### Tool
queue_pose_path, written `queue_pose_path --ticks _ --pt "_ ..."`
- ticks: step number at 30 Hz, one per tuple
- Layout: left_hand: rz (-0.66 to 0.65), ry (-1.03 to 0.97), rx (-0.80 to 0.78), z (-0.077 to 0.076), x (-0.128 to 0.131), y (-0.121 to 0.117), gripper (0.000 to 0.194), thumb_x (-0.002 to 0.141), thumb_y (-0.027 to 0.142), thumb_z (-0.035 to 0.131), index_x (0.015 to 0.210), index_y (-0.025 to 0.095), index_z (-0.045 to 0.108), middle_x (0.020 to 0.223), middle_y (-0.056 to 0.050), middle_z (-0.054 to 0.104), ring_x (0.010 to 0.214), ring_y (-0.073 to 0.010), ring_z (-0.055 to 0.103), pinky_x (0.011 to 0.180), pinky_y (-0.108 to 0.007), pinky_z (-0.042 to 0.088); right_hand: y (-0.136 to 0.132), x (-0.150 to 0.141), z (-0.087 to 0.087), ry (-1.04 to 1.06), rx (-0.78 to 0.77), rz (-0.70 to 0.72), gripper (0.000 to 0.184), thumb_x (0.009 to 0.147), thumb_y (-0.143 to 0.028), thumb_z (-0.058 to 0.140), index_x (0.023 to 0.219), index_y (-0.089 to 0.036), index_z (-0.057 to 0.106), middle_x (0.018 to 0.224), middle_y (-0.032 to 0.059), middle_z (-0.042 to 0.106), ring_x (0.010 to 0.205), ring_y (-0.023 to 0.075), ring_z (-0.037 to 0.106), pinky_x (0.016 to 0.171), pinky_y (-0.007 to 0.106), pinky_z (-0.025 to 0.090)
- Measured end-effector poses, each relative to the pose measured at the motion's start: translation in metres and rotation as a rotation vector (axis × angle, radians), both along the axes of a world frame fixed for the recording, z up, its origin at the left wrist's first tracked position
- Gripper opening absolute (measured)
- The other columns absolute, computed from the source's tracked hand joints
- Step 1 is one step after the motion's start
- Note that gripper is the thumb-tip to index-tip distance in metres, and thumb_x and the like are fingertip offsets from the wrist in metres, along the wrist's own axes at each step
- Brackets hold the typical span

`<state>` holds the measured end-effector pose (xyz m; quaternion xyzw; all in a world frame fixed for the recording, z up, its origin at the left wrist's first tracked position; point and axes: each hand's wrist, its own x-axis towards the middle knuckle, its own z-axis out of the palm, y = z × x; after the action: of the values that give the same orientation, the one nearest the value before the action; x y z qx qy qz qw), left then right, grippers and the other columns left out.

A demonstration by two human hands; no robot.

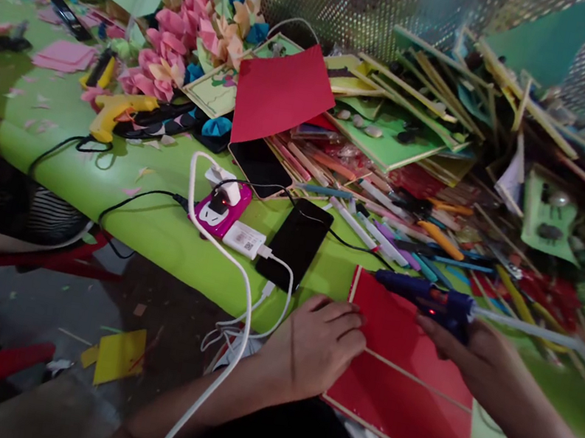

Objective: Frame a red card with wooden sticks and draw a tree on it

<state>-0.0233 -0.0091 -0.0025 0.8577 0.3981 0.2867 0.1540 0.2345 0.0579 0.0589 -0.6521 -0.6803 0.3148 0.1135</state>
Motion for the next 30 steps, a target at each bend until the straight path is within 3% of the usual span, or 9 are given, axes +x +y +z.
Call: queue_pose_path --ticks 14,22,30 --pt "-0.003 0.017 -0.011 0.002 0.000 0.000 0.012 0.105 0.021 0.057 0.105 0.019 0.070 0.130 -0.004 0.074 0.130 -0.0181 0.062 0.102 -0.039 0.049 -0.001 0.005 -0.003 -0.013 -0.014 0.012 0.067 0.078 -0.089 0.059 0.061 -0.024 0.060 0.052 0.0023 0.057 0.051 0.0194 0.052 0.050 0.032 0.040" --pt "0.003 0.005 -0.005 -0.001 0.001 -0.001 0.016 0.107 0.021 0.054 0.106 0.020 0.070 0.130 -0.006 0.074 0.131 -0.0196 0.062 0.103 -0.038 0.047 -0.001 -0.005 0.003 -0.036 0.035 0.016 0.067 0.077 -0.090 0.059 0.060 -0.025 0.058 0.047 -0.0006 0.049 0.046 0.0172 0.044 0.050 0.033 0.038" --pt "0.006 0.005 -0.002 0.001 0.001 0.000 0.014 0.106 0.021 0.056 0.105 0.019 0.070 0.129 -0.004 0.074 0.129 -0.0183 0.062 0.102 -0.038 0.048 -0.002 0.001 0.003 -0.068 0.032 0.017 0.069 0.076 -0.092 0.055 0.059 -0.025 0.057 0.051 0.0020 0.056 0.050 0.0198 0.050 0.050 0.034 0.039"
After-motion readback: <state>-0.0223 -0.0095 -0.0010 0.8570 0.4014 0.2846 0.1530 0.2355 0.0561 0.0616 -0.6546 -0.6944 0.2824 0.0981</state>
